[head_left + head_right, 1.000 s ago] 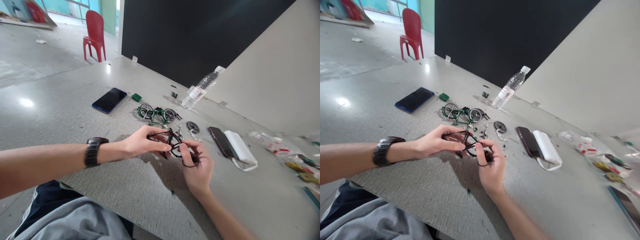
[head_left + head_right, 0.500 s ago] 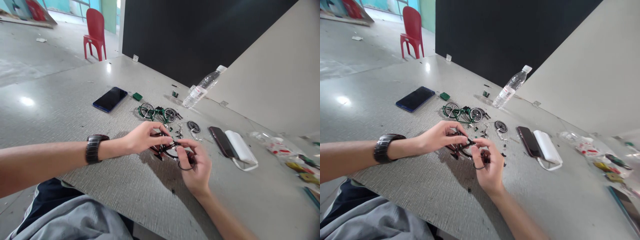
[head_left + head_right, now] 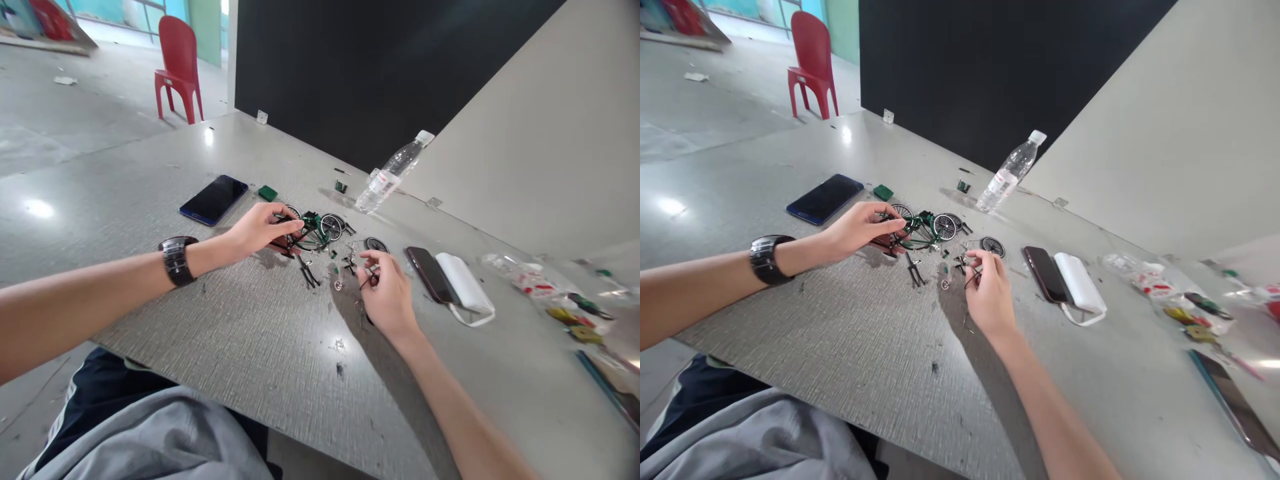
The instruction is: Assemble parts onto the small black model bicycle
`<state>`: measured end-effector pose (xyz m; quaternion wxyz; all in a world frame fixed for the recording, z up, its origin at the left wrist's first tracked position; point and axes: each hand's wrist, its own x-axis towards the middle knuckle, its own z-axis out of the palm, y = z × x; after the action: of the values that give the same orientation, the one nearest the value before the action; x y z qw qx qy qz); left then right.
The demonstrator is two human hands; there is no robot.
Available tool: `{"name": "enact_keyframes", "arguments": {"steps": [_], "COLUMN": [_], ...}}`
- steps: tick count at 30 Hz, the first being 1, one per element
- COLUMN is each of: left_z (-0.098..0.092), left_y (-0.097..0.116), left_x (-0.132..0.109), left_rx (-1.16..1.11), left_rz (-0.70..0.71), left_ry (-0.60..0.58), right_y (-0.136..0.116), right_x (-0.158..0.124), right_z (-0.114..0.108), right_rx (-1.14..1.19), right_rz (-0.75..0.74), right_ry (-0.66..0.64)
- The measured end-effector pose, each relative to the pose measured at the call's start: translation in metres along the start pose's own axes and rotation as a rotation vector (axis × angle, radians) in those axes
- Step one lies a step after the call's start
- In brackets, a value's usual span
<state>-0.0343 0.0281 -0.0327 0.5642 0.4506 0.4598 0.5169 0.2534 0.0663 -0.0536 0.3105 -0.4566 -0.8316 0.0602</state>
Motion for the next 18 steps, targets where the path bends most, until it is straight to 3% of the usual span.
{"name": "enact_keyframes", "arguments": {"steps": [18], "left_z": [0.0028], "left_y": [-0.0036], "left_x": [-0.0007], "left_rx": [0.031], "left_rz": [-0.001], "left_ry": [-0.017], "right_y": [0.0042], "right_x": [-0.0024], "right_z": [0.0039], "right_rx": [0.010], "right_rz": [-0.015], "right_ry": [-0.044]}}
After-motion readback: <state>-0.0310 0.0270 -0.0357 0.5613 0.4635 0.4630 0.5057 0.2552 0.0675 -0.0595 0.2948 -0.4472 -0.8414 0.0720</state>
